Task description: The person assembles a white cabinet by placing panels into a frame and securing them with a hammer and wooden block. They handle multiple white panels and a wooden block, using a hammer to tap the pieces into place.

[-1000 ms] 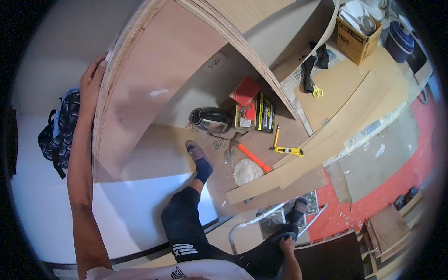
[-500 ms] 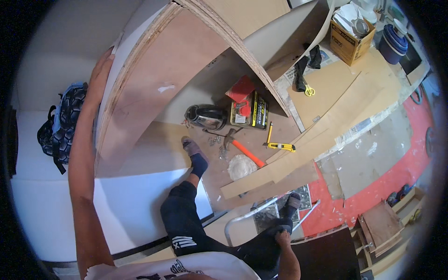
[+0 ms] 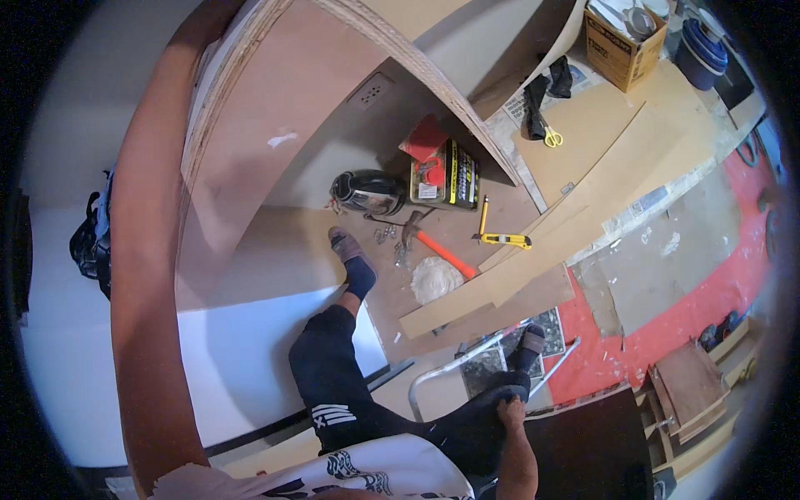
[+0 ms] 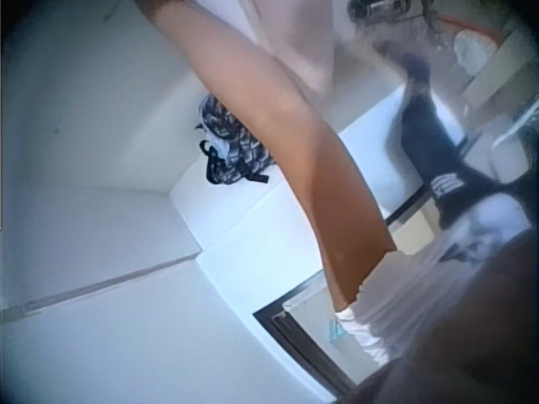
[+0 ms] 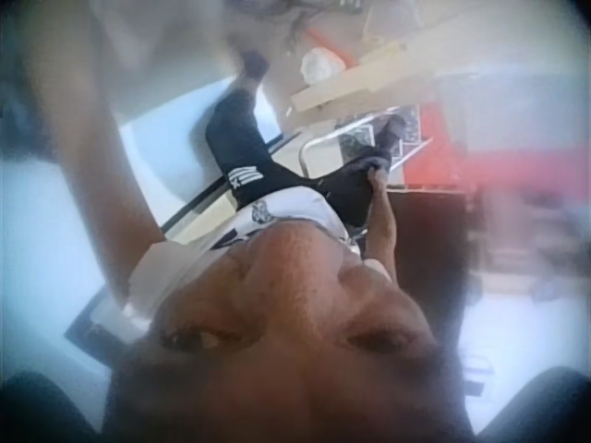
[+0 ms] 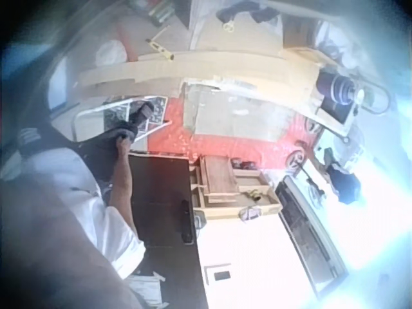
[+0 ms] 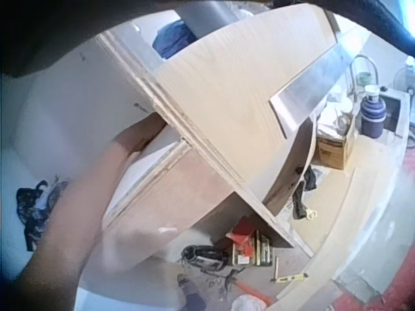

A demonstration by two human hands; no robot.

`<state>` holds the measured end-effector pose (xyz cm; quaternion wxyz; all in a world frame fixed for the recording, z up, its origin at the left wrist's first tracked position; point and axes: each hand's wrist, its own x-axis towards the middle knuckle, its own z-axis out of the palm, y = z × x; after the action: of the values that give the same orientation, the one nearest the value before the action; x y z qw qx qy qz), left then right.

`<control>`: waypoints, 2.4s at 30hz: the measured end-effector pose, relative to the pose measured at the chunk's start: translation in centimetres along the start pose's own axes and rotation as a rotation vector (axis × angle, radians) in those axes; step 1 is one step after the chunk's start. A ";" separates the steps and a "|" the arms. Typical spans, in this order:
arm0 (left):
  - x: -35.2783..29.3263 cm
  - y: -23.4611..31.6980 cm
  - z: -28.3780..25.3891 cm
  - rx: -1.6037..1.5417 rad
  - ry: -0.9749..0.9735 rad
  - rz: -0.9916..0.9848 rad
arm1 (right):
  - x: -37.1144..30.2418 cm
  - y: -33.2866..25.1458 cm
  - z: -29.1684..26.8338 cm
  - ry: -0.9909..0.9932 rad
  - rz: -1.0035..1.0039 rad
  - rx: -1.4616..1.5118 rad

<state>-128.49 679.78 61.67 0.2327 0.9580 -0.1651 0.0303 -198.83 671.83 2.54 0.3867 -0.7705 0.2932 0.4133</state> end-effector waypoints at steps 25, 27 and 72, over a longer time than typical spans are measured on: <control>-1.6 -0.2 0.2 0.061 0.054 0.079 | 7.7 -1.9 -8.6 0.296 -0.143 0.197; -2.3 -0.2 -0.1 0.112 -0.017 0.108 | 8.4 -4.1 -11.6 0.342 -0.116 0.166; -7.6 -15.9 -5.6 0.311 0.081 -0.074 | 3.3 -24.2 -51.2 0.714 -0.022 0.212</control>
<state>-130.33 697.94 58.73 0.0892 0.9858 -0.1137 0.0853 -157.51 641.26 26.67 0.3421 -0.8249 0.4425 0.0816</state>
